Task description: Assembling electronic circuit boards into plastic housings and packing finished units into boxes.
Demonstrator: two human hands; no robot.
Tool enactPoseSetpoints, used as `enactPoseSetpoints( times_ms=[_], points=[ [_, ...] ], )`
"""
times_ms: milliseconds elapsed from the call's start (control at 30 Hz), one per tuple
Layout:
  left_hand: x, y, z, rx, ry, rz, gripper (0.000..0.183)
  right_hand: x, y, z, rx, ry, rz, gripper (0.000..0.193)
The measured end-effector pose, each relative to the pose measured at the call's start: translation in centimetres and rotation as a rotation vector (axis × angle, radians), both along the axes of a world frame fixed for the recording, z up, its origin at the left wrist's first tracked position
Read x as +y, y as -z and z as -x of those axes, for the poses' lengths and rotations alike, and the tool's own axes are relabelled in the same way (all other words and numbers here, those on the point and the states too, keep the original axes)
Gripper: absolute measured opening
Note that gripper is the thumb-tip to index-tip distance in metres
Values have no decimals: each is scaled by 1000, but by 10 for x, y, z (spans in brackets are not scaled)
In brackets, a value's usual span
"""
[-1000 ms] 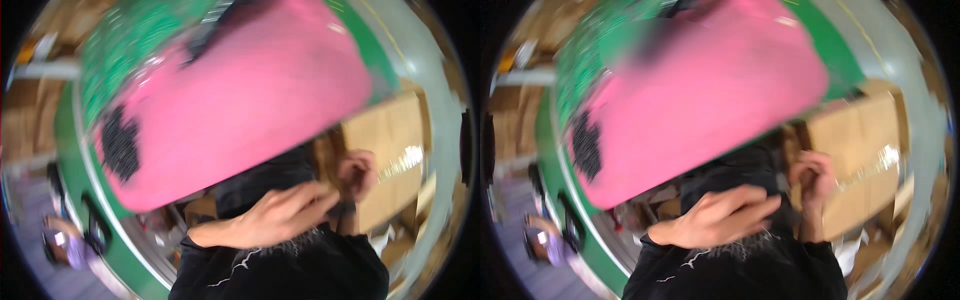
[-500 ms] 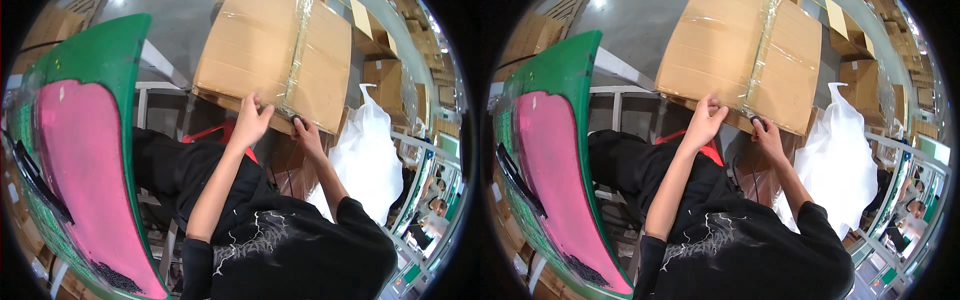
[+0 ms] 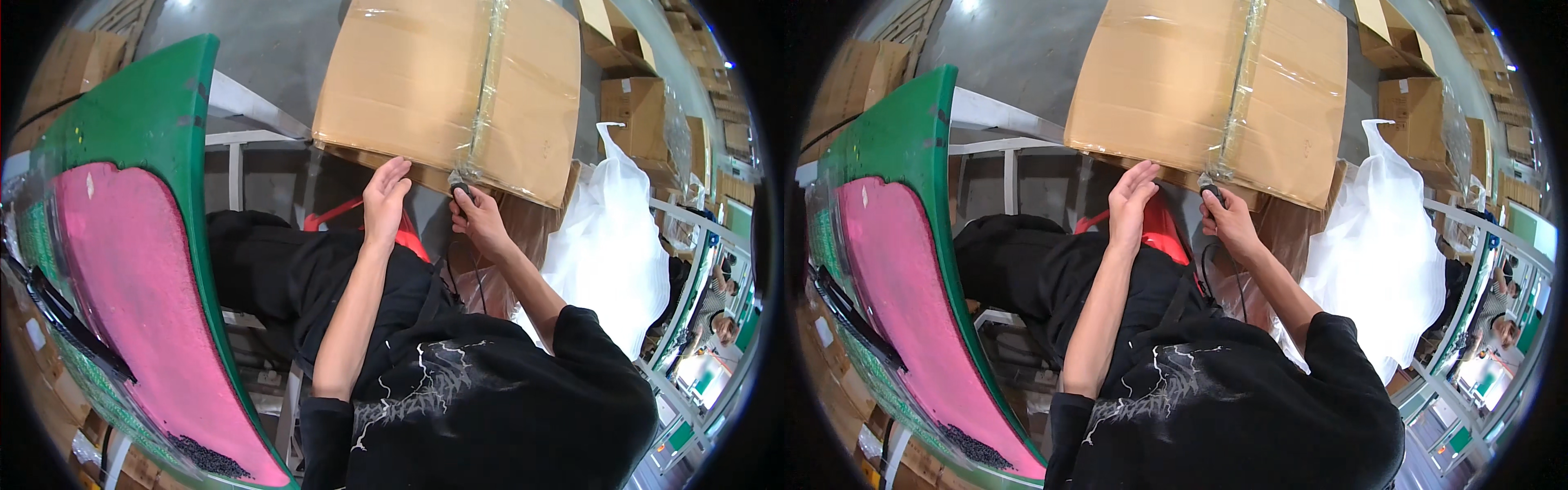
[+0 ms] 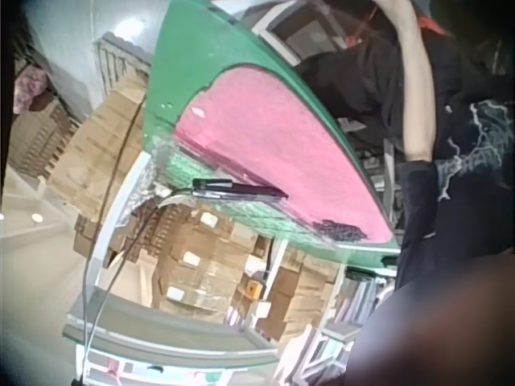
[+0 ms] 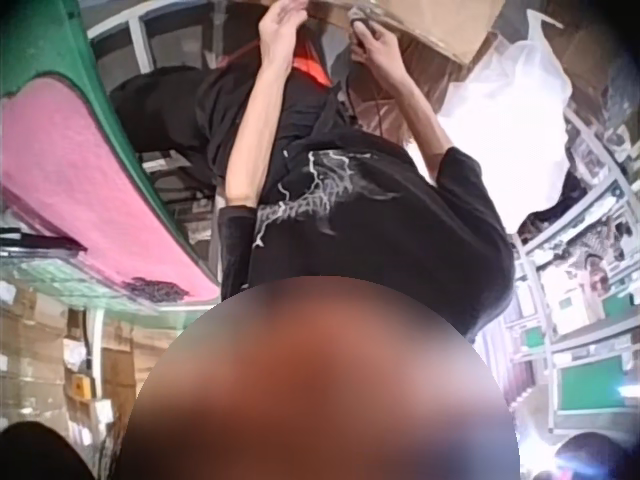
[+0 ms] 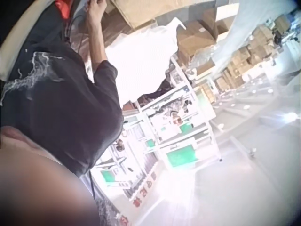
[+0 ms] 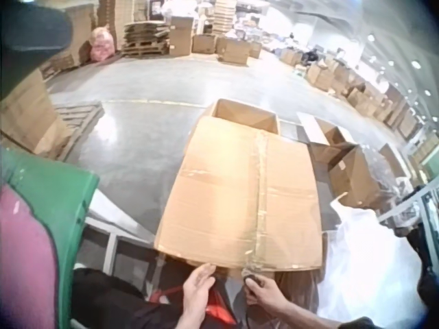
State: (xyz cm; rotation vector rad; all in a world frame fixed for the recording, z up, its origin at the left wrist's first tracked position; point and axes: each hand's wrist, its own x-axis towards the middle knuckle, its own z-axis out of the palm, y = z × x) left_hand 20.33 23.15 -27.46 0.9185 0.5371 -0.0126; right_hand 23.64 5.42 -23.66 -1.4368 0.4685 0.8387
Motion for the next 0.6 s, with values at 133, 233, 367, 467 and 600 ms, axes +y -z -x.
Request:
enactPoseSetpoints(
  times_ms=[133,233,367,467,600],
  points=[
    [1,-6,2,-54,100,-27,51,5,-5,-4,104,68,-59,20],
    [0,-1,2,-92,141,-7,55,6,-3,-7,153,114,-73,21],
    [-3,3,1,-122,194,-7,56,0,1,-5,157,130,-151,22],
    [-5,3,2,-92,233,54,54,1,0,-5,175,132,-153,21],
    [-3,2,3,-89,248,51,54,2,5,-6,173,163,-151,20]
  ],
)
